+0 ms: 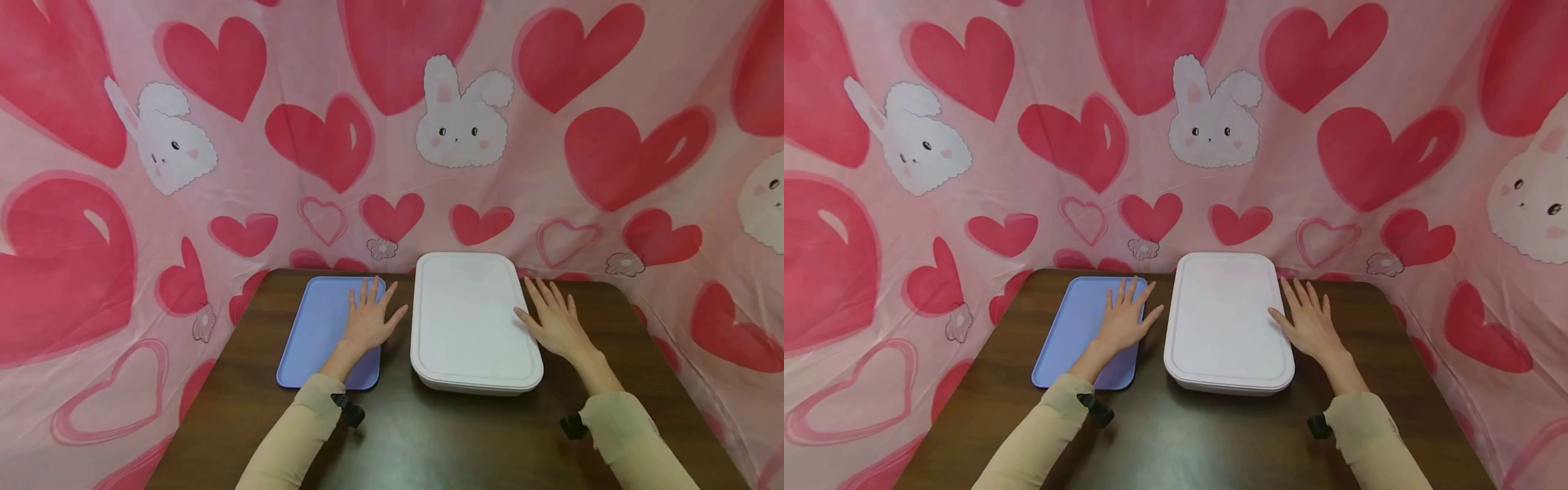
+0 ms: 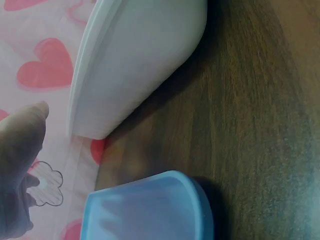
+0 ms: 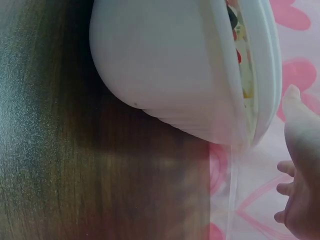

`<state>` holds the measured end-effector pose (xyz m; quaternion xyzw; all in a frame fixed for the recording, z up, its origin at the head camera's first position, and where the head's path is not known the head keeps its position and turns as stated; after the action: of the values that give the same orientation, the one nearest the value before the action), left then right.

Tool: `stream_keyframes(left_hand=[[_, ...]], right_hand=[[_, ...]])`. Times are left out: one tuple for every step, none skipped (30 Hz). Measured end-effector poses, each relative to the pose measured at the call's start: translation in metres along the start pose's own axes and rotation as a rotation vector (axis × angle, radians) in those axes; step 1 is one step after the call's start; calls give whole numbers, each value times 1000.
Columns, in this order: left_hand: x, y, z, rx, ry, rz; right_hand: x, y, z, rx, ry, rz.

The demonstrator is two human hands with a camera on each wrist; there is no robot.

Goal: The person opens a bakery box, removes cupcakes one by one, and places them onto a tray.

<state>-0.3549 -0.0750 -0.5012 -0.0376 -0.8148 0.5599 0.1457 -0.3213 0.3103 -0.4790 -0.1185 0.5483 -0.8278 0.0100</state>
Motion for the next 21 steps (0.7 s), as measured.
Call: stream_keyframes(left_hand=[[0, 1, -1, -5, 1, 1], [0, 2, -2, -5, 3, 1], [1, 3, -3, -7, 2, 6], [1, 4, -3, -9, 1, 11], [1, 5, -4, -13, 0, 16], [2, 7, -5, -20, -2, 24], [2, 8, -6, -34, -1, 31], [3, 10, -7, -53, -1, 38], [3, 11, -8, -77, 0, 43], [4, 13, -9, -99, 0, 51], [4, 14, -10, -124, 0, 60], [5, 16, -11, -155, 1, 67], [5, 18, -11, -191, 1, 72], [6, 20, -10, -227, -1, 77], [9, 27, -6, -250, 3, 73], [13, 35, -2, -273, 9, 70], [16, 42, 2, -306, 14, 69], [20, 51, 5, -341, 17, 75], [24, 59, 9, -376, 22, 85], [28, 68, 12, -409, 25, 95], [32, 78, 16, -442, 23, 110]], right_hand=[[0, 1, -1, 1, 1, 4], [1, 3, -1, 4, 2, 5], [1, 4, -1, 4, 1, 4], [1, 5, -2, 3, -2, 2], [2, 6, -2, 7, -5, 3], [2, 7, -2, 11, -8, 4], [2, 7, -2, 15, -13, 3], [3, 8, -2, 21, -15, 3], [3, 8, -2, 26, -18, 7], [4, 9, -2, 34, -19, 13], [4, 9, -2, 42, -18, 21], [5, 9, -2, 47, -15, 28], [5, 9, -3, 50, -14, 34], [5, 10, -3, 56, -10, 42], [5, 10, -3, 59, -10, 45], [6, 10, -4, 63, -11, 47], [6, 10, -4, 68, -11, 49], [6, 10, -4, 75, -11, 52], [6, 11, -5, 82, -7, 56], [6, 11, -5, 90, -5, 62], [6, 12, -5, 97, -2, 70]])
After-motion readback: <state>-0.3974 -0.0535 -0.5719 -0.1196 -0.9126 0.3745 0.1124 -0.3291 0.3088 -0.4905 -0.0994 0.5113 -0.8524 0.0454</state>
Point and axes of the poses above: each hand's wrist, its own x-axis towards the middle knuckle, its own y-axis out of the palm, z = x × y, the point moved 7 cm from there along x, towards the middle knuckle, and after that the axes turned 2 degrees about -z, right-handed, at the moved point
